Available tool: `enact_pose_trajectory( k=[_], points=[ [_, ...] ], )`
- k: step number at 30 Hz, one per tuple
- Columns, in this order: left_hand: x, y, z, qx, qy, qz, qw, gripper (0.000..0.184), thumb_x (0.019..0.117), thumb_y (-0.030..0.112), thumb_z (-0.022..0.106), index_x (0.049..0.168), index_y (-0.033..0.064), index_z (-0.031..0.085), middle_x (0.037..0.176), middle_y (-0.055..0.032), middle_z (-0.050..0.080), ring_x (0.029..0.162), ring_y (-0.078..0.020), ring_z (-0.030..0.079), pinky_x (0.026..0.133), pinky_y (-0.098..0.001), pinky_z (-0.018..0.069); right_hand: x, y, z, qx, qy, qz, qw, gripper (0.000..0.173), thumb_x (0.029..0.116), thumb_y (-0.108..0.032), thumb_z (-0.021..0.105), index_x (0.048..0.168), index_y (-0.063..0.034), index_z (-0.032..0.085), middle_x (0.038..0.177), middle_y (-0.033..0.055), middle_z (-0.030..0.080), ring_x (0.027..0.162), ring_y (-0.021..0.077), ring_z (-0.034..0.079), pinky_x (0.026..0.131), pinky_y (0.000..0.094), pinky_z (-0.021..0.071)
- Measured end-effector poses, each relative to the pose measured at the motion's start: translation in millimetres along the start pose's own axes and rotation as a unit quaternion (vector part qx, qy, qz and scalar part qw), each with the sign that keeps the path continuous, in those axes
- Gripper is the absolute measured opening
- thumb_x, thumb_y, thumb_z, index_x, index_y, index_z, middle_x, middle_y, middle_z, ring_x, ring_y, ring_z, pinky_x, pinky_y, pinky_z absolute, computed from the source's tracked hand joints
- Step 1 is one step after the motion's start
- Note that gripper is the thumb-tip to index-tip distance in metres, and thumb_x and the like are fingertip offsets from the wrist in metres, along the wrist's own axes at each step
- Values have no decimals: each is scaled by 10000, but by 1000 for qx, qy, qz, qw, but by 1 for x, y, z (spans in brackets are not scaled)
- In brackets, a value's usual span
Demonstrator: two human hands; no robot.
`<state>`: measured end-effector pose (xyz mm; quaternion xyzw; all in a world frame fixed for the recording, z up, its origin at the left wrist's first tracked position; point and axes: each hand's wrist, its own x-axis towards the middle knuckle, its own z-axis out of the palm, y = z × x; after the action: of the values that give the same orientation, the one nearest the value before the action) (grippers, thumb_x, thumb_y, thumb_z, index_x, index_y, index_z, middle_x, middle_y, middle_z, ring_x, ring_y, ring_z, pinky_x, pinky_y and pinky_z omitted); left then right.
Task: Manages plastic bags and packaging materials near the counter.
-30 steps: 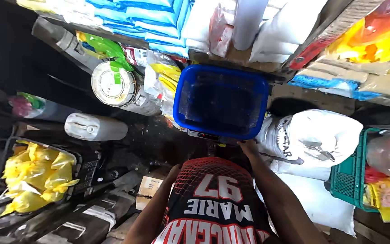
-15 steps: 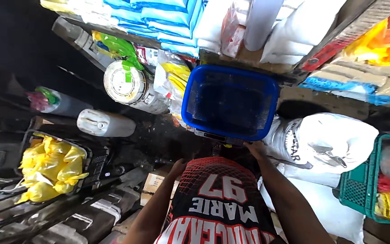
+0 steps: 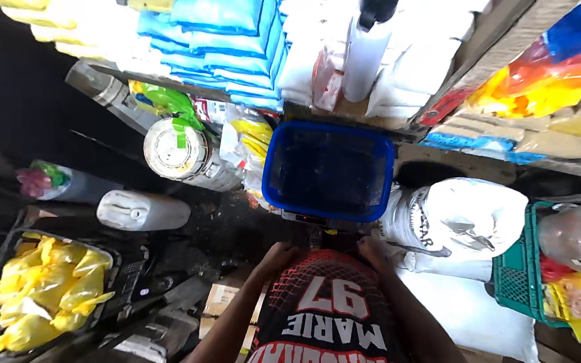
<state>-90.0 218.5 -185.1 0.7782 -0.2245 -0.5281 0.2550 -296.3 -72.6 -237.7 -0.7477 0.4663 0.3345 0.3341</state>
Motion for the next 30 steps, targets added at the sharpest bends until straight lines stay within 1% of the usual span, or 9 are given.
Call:
enact_pose_trajectory(
  k=[3,5,6,8,11,13,20,25,30],
  points=[
    [5,76,-7,0,51,116,992,352,1063,364,503,1067,107,744,950,-43,744,866,-159,712,853,-445,592,-29,4,-13,204,102,9,974,441,1060,-413,495,1194,-61,723,1161,182,721,1103,333,684,971,572,531],
    [11,109,-13,52,141,160,976,345,1059,360,508,1132,106,729,1032,-56,743,965,-176,712,918,-462,575,-39,-2,-31,390,203,-27,898,439,1082,-406,472,1063,-23,685,826,122,682,697,239,656,666,455,572],
    [16,118,-18,86,201,178,959,331,1046,363,536,1154,113,723,1093,-63,734,1035,-193,700,962,-469,562,-42,-8,-47,463,226,-61,855,426,1099,-391,444,1089,-15,643,763,94,662,598,199,628,571,399,564],
    [29,127,-34,159,296,189,923,322,1006,380,600,1208,153,709,1240,-71,689,1180,-272,633,1025,-540,501,-42,-22,-83,512,240,-109,817,399,1108,-342,439,1230,-1,605,867,121,709,651,207,688,599,384,611],
    [45,113,-55,262,298,125,909,395,966,415,652,1326,252,659,1408,-47,600,1310,-366,514,1019,-632,428,-24,-26,-112,403,255,-105,872,382,1025,-349,612,1263,-50,628,1027,140,724,879,246,713,812,471,603],
    [53,92,-63,291,276,101,910,373,972,413,644,1312,263,678,1420,-29,594,1322,-364,493,1032,-626,413,-13,-25,-116,345,255,-91,899,381,989,-358,675,1241,-71,666,1064,141,727,958,272,707,884,520,575],
    [48,58,-68,281,269,88,917,328,1015,466,554,1183,255,742,1267,0,691,1264,-344,550,1023,-606,437,-19,-27,-105,338,266,-109,896,241,979,-276,672,1065,-55,714,938,103,717,865,202,694,819,447,581],
    [44,53,-61,262,254,74,928,337,1022,456,521,1158,252,752,1239,14,707,1265,-312,555,1050,-565,435,-20,-24,-102,358,254,-105,892,208,985,-255,661,1045,-64,717,917,79,716,835,162,689,791,399,582],
    [33,51,-62,218,337,76,913,346,994,398,612,1298,254,690,1465,-24,576,1353,-359,498,1054,-628,422,-20,-20,-98,351,263,-103,893,201,966,-232,691,1037,-47,725,930,88,721,861,170,688,825,407,576]
  ],
)
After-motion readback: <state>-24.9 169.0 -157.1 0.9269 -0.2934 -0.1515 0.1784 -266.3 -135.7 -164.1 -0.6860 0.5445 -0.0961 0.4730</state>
